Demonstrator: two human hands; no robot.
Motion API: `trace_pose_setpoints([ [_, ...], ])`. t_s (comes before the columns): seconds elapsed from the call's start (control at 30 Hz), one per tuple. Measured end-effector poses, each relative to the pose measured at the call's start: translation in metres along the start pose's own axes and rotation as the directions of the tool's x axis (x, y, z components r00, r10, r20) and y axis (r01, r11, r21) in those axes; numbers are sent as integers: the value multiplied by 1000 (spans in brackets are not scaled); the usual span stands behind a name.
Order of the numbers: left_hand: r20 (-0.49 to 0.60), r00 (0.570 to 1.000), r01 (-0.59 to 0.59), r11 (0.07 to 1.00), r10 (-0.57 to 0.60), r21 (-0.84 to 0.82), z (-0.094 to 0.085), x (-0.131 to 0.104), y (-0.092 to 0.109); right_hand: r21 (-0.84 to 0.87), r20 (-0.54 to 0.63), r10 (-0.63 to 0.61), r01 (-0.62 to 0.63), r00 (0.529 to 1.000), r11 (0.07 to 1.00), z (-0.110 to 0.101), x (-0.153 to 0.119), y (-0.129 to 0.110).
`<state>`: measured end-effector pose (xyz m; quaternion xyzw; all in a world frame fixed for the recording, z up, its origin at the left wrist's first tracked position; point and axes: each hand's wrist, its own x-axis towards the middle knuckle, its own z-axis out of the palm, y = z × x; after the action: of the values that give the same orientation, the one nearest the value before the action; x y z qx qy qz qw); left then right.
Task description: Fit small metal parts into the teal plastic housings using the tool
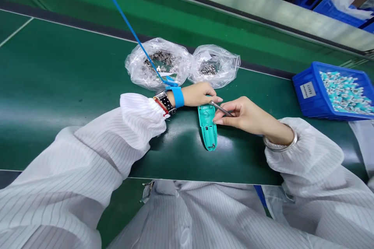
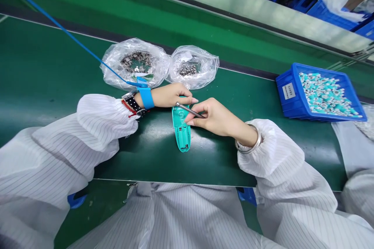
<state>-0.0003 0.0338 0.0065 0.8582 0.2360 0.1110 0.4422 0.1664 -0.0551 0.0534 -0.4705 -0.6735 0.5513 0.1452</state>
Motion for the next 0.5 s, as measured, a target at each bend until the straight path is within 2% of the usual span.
trace_pose_setpoints([
  [0.1,-8,1000,-10,1000,10,-8,0,0,-1,-234,-41,-209,194,977,953,6,-2,-1],
  [0.17,-11,1000,-19,1000,18,-13,0,0,-1,-389,-4,-330,302,944,870,8,-3,0],
  [0.23,-10,1000,-17,1000,17,-12,0,0,-1,-485,60,-396,373,916,791,9,-5,0],
  [0.3,-13,1000,-15,1000,15,-6,0,0,-1,-550,108,-395,386,912,741,9,-7,-1],
  [0.5,-11,1000,-8,999,8,37,0,1,0,-756,147,-289,296,946,583,9,-12,-11],
])
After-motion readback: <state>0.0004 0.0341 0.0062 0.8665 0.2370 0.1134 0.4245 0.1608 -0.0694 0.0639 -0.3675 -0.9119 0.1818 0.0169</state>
